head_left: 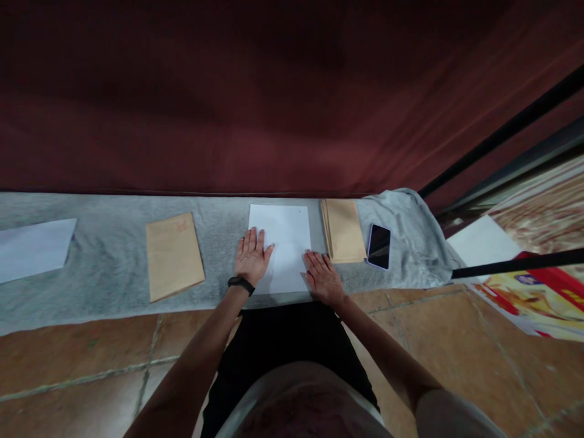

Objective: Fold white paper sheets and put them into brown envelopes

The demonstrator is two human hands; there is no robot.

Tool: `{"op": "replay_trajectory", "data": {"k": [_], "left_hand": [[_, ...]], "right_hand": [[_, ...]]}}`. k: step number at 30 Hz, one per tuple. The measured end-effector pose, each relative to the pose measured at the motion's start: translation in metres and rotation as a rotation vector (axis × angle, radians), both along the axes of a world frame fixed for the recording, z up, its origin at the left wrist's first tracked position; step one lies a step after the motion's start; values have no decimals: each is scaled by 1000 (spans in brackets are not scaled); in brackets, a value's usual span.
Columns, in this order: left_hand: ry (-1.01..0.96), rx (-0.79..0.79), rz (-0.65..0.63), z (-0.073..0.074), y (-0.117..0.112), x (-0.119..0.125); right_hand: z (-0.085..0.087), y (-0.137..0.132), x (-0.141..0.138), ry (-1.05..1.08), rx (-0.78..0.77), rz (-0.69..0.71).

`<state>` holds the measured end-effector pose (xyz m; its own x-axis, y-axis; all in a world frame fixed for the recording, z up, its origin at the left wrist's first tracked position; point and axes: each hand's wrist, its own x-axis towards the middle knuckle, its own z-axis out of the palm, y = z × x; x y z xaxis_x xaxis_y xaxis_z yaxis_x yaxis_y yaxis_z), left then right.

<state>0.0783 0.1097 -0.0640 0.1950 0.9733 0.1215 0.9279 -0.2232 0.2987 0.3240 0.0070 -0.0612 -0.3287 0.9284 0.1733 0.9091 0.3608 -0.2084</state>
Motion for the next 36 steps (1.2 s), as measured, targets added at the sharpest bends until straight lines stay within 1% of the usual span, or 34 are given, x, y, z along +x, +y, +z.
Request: {"op": "replay_trajectory", "data": {"k": [3, 5, 7, 8, 9, 10, 12, 13, 15, 18, 20, 22, 25, 27, 29, 32, 34, 36], "left_hand": [[-13, 3, -20, 3, 1, -4], [-34, 19, -30, 6, -2, -4], [-54, 45, -53, 10, -12, 2], [-60, 58, -85, 11, -20, 7], [-60, 66, -134, 13, -31, 14], [-53, 65, -214, 13, -42, 21], [-16, 45, -414, 13, -67, 36], [5, 32, -488, 12, -77, 41], [41, 28, -509, 10, -92, 48], [71, 28, -496, 9, -99, 46], [81, 29, -498, 9, -97, 44], [94, 33, -511, 7, -96, 42], [117, 42, -544, 2, -96, 41], [126, 45, -534, 0, -98, 38], [129, 54, -489, 0, -100, 31], [109, 77, -399, 2, -103, 12], [61, 75, -320, 4, -101, -5], [-37, 57, -222, 6, -94, -22]], "right_hand": [[-1, -11, 9, -2, -8, 22], [-1, -16, 12, -1, -11, 28], [-1, -18, 13, -2, -10, 22], [-1, -19, 13, -3, -9, 16], [-1, -19, 13, -3, -6, 11], [-1, -19, 13, -2, -3, 10], [-1, -20, 13, 7, 8, 15], [0, -20, 14, 11, 14, 19], [1, -22, 15, 18, 23, 22], [4, -23, 8, 30, 35, -18], [8, -20, -6, 56, 43, -77], [12, -14, -27, 93, 41, -116], [14, -2, -59, 132, 18, -58], [11, 3, -70, 136, 17, -49], [6, 3, -70, 120, 29, -84], [-5, -2, -56, 85, 64, -134], [-10, -5, -45, 74, 90, -144], [-14, -3, -36, 93, 107, -145]]}}
